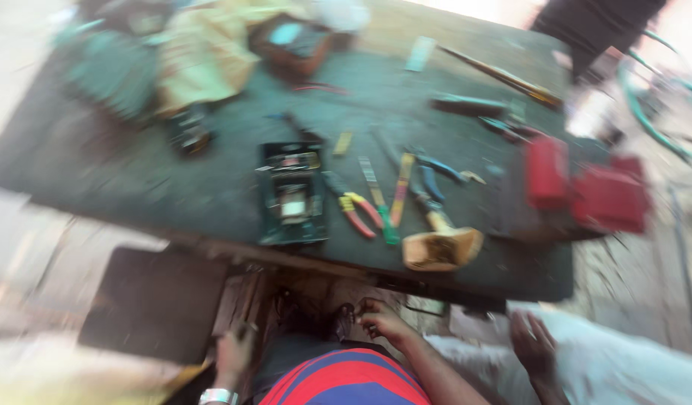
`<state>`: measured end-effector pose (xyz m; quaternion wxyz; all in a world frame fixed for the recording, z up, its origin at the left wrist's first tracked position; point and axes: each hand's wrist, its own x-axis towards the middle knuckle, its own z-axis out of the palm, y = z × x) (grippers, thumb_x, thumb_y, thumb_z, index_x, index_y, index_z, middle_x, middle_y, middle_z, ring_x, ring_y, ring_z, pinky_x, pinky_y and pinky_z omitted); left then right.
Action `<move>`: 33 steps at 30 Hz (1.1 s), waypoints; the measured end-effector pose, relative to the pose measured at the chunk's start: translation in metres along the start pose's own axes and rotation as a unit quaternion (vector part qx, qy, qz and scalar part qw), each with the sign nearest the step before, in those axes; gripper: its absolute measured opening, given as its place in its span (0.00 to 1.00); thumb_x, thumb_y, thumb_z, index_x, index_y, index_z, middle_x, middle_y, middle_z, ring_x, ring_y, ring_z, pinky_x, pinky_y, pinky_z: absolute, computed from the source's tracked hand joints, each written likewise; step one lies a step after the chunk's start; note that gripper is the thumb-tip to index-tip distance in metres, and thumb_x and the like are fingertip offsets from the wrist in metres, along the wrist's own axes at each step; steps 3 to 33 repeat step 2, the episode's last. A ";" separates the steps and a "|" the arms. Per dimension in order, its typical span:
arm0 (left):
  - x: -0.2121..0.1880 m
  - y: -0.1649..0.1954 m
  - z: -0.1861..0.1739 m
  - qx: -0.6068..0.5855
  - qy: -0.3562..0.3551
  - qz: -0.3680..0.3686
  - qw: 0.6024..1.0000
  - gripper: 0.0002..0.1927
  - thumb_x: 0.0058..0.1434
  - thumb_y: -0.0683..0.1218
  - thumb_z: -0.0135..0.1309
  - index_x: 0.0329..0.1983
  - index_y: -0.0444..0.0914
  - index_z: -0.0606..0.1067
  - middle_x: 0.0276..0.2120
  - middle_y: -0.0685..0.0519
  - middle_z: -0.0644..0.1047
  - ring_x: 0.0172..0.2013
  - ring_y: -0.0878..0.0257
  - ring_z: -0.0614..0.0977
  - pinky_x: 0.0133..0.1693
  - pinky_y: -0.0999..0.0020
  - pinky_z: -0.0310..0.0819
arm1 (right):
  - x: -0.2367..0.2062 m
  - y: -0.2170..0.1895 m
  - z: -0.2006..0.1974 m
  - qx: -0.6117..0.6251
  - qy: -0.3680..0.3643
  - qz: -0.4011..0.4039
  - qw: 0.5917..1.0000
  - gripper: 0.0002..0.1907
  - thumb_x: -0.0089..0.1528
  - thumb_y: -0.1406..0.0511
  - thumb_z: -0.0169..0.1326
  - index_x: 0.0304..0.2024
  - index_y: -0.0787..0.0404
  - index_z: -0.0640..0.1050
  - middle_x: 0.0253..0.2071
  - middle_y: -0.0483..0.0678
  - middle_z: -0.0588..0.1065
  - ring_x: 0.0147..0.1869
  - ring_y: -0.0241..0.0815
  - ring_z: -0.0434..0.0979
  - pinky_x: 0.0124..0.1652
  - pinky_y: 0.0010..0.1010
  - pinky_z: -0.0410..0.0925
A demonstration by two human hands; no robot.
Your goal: The person works on an open electrical starter box on a workbench, using pliers and a screwdriver to strip wire ends, twist connections, and tighten terminal screws. The person handles wires and small components inside the box throughout the clip.
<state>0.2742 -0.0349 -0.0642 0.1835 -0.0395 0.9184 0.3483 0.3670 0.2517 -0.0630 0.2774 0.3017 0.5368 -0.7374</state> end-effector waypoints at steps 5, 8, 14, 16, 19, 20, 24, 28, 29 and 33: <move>-0.024 -0.029 0.000 -0.007 -0.033 -0.081 0.996 0.18 0.59 0.52 0.60 0.47 0.37 0.83 0.40 0.35 0.83 0.47 0.44 0.84 0.52 0.54 0.76 | 0.020 -0.001 0.024 -0.060 -0.062 0.000 0.996 0.11 0.61 0.67 0.58 0.46 0.58 0.75 0.32 0.43 0.74 0.30 0.32 0.72 0.27 0.23 0.63; -0.024 -0.029 0.000 -0.007 -0.033 -0.081 0.996 0.18 0.59 0.52 0.60 0.47 0.37 0.83 0.40 0.35 0.83 0.47 0.44 0.84 0.52 0.54 0.76 | 0.020 -0.001 0.024 -0.060 -0.062 0.000 0.996 0.11 0.61 0.67 0.58 0.46 0.58 0.75 0.32 0.43 0.74 0.30 0.32 0.72 0.27 0.23 0.63; -0.024 -0.029 0.000 -0.007 -0.033 -0.081 0.996 0.18 0.59 0.52 0.60 0.47 0.37 0.83 0.40 0.35 0.83 0.47 0.44 0.84 0.52 0.54 0.76 | 0.020 -0.001 0.024 -0.060 -0.062 0.000 0.996 0.11 0.61 0.67 0.58 0.46 0.58 0.75 0.32 0.43 0.74 0.30 0.32 0.72 0.27 0.23 0.63; -0.024 -0.029 0.000 -0.007 -0.033 -0.081 0.996 0.18 0.59 0.52 0.60 0.47 0.37 0.83 0.40 0.35 0.83 0.47 0.44 0.84 0.52 0.54 0.76 | 0.020 -0.001 0.024 -0.060 -0.062 0.000 0.996 0.11 0.61 0.67 0.58 0.46 0.58 0.75 0.32 0.43 0.74 0.30 0.32 0.72 0.27 0.23 0.63; -0.024 -0.029 0.000 -0.007 -0.033 -0.081 0.996 0.18 0.59 0.52 0.60 0.47 0.37 0.83 0.40 0.35 0.83 0.47 0.44 0.84 0.52 0.54 0.76 | 0.020 -0.001 0.024 -0.060 -0.062 0.000 0.996 0.11 0.61 0.67 0.58 0.46 0.58 0.75 0.32 0.43 0.74 0.30 0.32 0.72 0.27 0.23 0.63; -0.024 -0.029 0.000 -0.007 -0.033 -0.081 0.996 0.18 0.59 0.52 0.60 0.47 0.37 0.83 0.40 0.35 0.83 0.47 0.44 0.84 0.52 0.54 0.76 | 0.020 -0.001 0.024 -0.060 -0.062 0.000 0.996 0.11 0.61 0.67 0.58 0.46 0.58 0.75 0.32 0.43 0.74 0.30 0.32 0.72 0.27 0.23 0.63; -0.024 -0.029 0.000 -0.007 -0.033 -0.081 0.996 0.18 0.59 0.52 0.60 0.47 0.37 0.83 0.40 0.35 0.83 0.47 0.44 0.84 0.52 0.54 0.76 | 0.020 -0.001 0.024 -0.060 -0.062 0.000 0.996 0.11 0.61 0.67 0.58 0.46 0.58 0.75 0.32 0.43 0.74 0.30 0.32 0.72 0.27 0.23 0.63; -0.024 -0.029 0.000 -0.007 -0.033 -0.081 0.996 0.18 0.59 0.52 0.60 0.47 0.37 0.83 0.40 0.35 0.83 0.47 0.44 0.84 0.52 0.54 0.76 | 0.020 -0.001 0.024 -0.060 -0.062 0.000 0.996 0.11 0.61 0.67 0.58 0.46 0.58 0.75 0.32 0.43 0.74 0.30 0.32 0.72 0.27 0.23 0.63; -0.024 -0.029 0.000 -0.007 -0.033 -0.081 0.996 0.18 0.59 0.52 0.60 0.47 0.37 0.83 0.40 0.35 0.83 0.47 0.44 0.84 0.52 0.54 0.76 | 0.020 -0.001 0.024 -0.060 -0.062 0.000 0.996 0.11 0.61 0.67 0.58 0.46 0.58 0.75 0.32 0.43 0.74 0.30 0.32 0.72 0.27 0.23 0.63; -0.024 -0.029 0.000 -0.007 -0.033 -0.081 0.996 0.18 0.59 0.52 0.60 0.47 0.37 0.83 0.40 0.35 0.83 0.47 0.44 0.84 0.52 0.54 0.76 | 0.020 -0.001 0.024 -0.060 -0.062 0.000 0.996 0.11 0.61 0.67 0.58 0.46 0.58 0.75 0.32 0.43 0.74 0.30 0.32 0.72 0.27 0.23 0.63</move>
